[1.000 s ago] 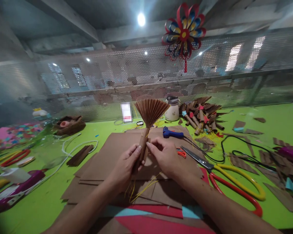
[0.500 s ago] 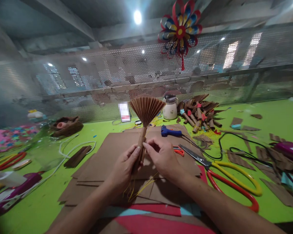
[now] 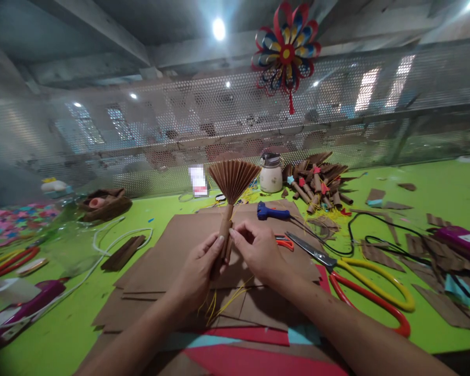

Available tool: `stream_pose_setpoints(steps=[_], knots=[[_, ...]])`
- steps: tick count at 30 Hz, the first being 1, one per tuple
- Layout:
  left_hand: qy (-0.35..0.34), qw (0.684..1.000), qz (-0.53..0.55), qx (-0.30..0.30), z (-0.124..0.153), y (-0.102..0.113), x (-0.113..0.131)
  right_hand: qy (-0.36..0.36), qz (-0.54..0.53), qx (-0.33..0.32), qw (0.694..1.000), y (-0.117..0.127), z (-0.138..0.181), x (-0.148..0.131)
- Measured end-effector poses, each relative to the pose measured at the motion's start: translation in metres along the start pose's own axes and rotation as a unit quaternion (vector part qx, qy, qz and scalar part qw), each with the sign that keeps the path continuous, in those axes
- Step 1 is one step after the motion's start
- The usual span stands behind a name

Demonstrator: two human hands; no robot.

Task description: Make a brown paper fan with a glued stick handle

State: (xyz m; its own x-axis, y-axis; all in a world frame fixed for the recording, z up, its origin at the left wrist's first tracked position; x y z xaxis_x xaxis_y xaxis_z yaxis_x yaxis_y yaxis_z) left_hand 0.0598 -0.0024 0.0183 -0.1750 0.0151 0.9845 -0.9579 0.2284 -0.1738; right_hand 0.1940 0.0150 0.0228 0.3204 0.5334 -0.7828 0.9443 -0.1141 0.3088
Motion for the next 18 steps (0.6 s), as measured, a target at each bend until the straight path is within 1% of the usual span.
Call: stream_pose_setpoints(steps=[3,5,8,9,11,13,15,18], knots=[[0.0,1.0,0.006,0.007,-0.002,0.003,0.0,-0.008,-0.003,-0.018,1.0,0.003,-0.003,0.004],[-0.008,1.0,-0.001,0.014,-0.004,0.006,0.0,-0.022,-0.002,-0.007,1.0,0.008,-0.009,0.007],[-0.022,0.999,-0.029,0.033,-0.009,0.014,-0.001,-0.065,0.006,0.005,0.998,0.02,-0.024,0.017],[-0.025,0.998,-0.041,0.041,-0.01,0.017,-0.002,-0.073,0.026,-0.01,0.997,0.024,-0.031,0.022],[-0.032,0.996,-0.061,0.052,-0.014,0.023,-0.005,-0.082,0.117,-0.069,0.987,0.034,-0.045,0.034],[-0.042,0.995,-0.069,0.059,-0.018,0.028,-0.006,-0.082,0.235,-0.112,0.962,0.046,-0.058,0.048],[-0.057,0.994,-0.061,0.068,-0.022,0.032,-0.006,-0.081,0.273,-0.124,0.951,0.056,-0.066,0.059],[-0.073,0.992,-0.036,0.093,-0.025,0.038,-0.003,-0.051,0.309,-0.145,0.938,0.063,-0.068,0.067]])
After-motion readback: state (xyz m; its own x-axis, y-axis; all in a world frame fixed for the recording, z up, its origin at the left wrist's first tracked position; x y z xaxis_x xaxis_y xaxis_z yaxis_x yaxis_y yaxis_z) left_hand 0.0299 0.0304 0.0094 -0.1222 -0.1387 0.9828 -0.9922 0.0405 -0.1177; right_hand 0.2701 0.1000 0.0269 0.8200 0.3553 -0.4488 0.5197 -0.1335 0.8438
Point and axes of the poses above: each hand's wrist, its own z-axis away from the middle knuckle, its own y-axis out of the back of the hand, x = y × z, the point moved 2 cm from there along -z, towards the middle knuckle, and after that the axes turned 4 degrees about z, right-handed, at the moved point
